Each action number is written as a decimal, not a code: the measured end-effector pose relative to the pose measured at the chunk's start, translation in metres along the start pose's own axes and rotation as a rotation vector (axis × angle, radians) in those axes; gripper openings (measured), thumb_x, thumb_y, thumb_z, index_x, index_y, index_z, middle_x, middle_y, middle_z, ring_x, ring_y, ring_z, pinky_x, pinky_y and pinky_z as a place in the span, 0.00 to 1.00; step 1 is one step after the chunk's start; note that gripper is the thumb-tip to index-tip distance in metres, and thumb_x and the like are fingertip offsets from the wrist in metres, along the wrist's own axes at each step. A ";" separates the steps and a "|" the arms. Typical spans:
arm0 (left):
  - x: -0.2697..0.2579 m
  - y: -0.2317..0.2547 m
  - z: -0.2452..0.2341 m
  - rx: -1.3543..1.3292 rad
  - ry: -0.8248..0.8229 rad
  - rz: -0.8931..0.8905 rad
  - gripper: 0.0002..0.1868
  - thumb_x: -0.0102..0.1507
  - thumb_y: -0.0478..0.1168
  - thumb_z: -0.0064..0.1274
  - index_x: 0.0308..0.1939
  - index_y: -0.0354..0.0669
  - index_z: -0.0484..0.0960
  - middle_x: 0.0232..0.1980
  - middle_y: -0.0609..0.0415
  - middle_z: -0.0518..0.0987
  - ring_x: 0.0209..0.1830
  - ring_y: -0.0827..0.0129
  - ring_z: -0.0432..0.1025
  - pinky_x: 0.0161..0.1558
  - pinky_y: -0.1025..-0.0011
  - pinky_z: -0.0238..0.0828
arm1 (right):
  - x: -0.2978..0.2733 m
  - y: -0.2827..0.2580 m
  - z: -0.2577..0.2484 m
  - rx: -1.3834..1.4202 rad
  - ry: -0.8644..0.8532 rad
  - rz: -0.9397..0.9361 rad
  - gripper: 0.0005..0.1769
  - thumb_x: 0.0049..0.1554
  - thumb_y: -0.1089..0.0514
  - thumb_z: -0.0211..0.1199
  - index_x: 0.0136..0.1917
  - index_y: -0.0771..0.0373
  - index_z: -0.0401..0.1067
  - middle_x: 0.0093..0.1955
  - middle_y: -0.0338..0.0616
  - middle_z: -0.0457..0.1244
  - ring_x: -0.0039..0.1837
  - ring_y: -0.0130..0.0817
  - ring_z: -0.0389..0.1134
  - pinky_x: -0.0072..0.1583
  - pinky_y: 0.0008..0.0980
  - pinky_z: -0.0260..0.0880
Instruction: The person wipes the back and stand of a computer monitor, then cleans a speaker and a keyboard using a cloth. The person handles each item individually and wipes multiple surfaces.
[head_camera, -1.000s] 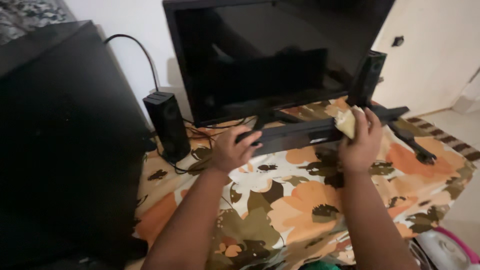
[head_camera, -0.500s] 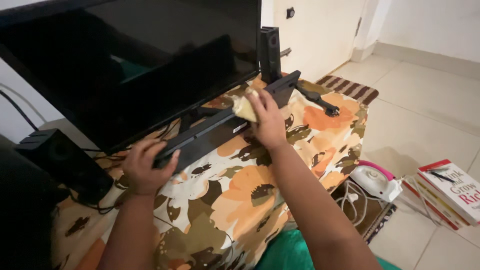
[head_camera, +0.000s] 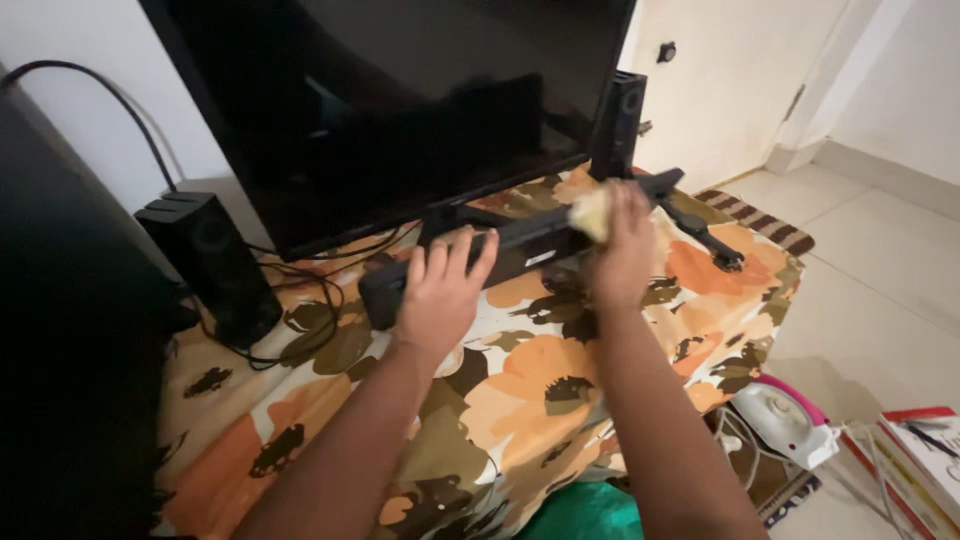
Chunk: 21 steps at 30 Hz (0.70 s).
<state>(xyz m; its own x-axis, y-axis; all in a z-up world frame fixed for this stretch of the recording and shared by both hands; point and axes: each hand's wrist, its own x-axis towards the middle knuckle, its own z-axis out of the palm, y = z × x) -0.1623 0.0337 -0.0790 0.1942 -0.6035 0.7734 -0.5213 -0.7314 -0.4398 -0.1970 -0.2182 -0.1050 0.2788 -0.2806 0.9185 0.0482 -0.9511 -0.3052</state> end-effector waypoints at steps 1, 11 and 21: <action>-0.002 0.002 0.000 0.008 -0.026 0.003 0.33 0.61 0.39 0.51 0.73 0.49 0.69 0.65 0.50 0.73 0.57 0.55 0.67 0.62 0.54 0.63 | 0.002 0.006 -0.001 -0.006 0.041 0.065 0.44 0.46 0.77 0.57 0.75 0.57 0.66 0.75 0.55 0.59 0.73 0.58 0.62 0.71 0.47 0.65; 0.000 0.006 -0.004 0.037 -0.068 -0.010 0.35 0.61 0.39 0.51 0.74 0.50 0.67 0.62 0.53 0.73 0.50 0.58 0.68 0.61 0.57 0.63 | -0.006 -0.010 0.004 0.032 -0.179 -0.231 0.41 0.42 0.72 0.64 0.71 0.59 0.67 0.70 0.53 0.62 0.67 0.55 0.65 0.65 0.46 0.67; -0.009 0.011 -0.003 -0.046 -0.077 -0.009 0.37 0.58 0.38 0.53 0.73 0.50 0.67 0.59 0.53 0.73 0.52 0.59 0.68 0.57 0.56 0.63 | -0.002 0.017 0.000 0.039 0.012 0.143 0.40 0.46 0.74 0.63 0.72 0.58 0.68 0.77 0.50 0.58 0.75 0.55 0.60 0.71 0.45 0.64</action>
<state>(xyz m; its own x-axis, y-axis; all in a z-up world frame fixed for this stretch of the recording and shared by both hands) -0.1722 0.0320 -0.0895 0.2618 -0.6209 0.7389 -0.5566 -0.7226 -0.4099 -0.1969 -0.2342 -0.1117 0.2741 -0.4145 0.8678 0.0460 -0.8956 -0.4424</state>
